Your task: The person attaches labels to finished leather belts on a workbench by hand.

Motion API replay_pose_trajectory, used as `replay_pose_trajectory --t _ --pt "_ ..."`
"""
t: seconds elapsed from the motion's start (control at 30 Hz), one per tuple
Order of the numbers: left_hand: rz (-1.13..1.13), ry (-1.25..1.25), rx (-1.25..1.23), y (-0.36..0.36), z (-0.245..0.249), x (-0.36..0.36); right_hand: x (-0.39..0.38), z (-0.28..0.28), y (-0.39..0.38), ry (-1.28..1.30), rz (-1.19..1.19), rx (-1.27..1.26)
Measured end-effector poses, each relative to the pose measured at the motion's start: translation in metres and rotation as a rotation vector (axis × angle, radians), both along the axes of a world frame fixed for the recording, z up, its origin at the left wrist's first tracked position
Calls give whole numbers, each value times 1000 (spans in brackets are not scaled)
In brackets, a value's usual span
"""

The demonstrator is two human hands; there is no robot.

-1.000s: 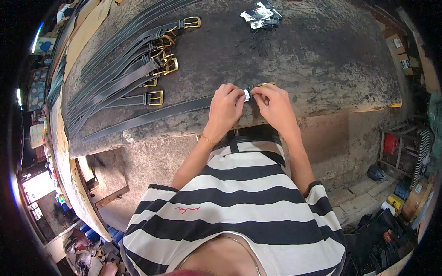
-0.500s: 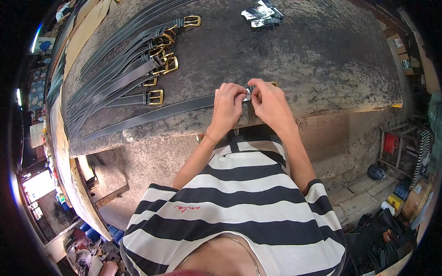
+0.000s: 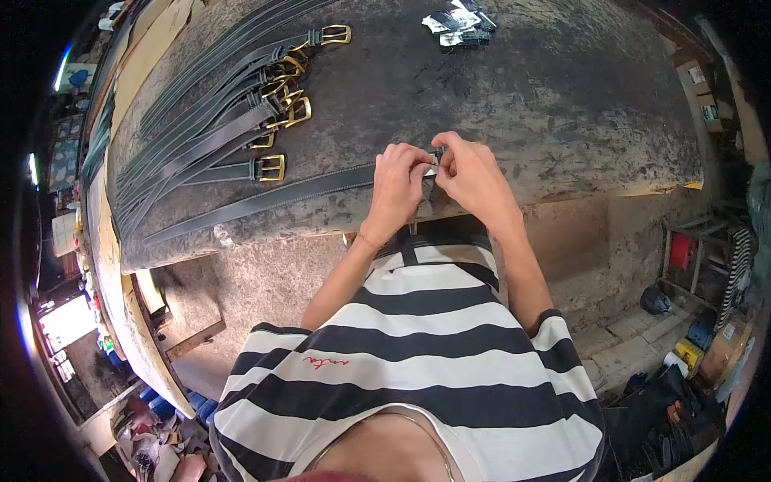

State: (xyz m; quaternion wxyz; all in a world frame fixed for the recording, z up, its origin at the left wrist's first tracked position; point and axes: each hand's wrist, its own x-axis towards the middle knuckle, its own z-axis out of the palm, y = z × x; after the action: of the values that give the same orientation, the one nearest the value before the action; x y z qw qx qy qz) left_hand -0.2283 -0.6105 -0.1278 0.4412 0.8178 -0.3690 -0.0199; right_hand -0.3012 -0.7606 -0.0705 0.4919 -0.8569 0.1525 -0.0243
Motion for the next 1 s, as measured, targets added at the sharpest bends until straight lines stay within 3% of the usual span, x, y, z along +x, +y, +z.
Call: replay_pose_trajectory --t 0.27,0.43,0.7,0.9,0.97,1.0 --pt "-46 -55 13 1 -2 1 5 -2 0 18 40 17" --pt "-47 -28 -18 3 -2 2 2 -21 0 -205 16 11" --pt "6 -22 -37 -1 -3 1 1 -33 4 -180 -95 51" --pt "77 165 -83 2 3 -3 -7 -36 2 -170 -123 123" --pt "-44 -24 -59 6 -3 2 -13 -33 -3 -154 -96 140" --pt "-40 -24 -60 7 -2 3 -17 -30 -5 -234 -84 16"
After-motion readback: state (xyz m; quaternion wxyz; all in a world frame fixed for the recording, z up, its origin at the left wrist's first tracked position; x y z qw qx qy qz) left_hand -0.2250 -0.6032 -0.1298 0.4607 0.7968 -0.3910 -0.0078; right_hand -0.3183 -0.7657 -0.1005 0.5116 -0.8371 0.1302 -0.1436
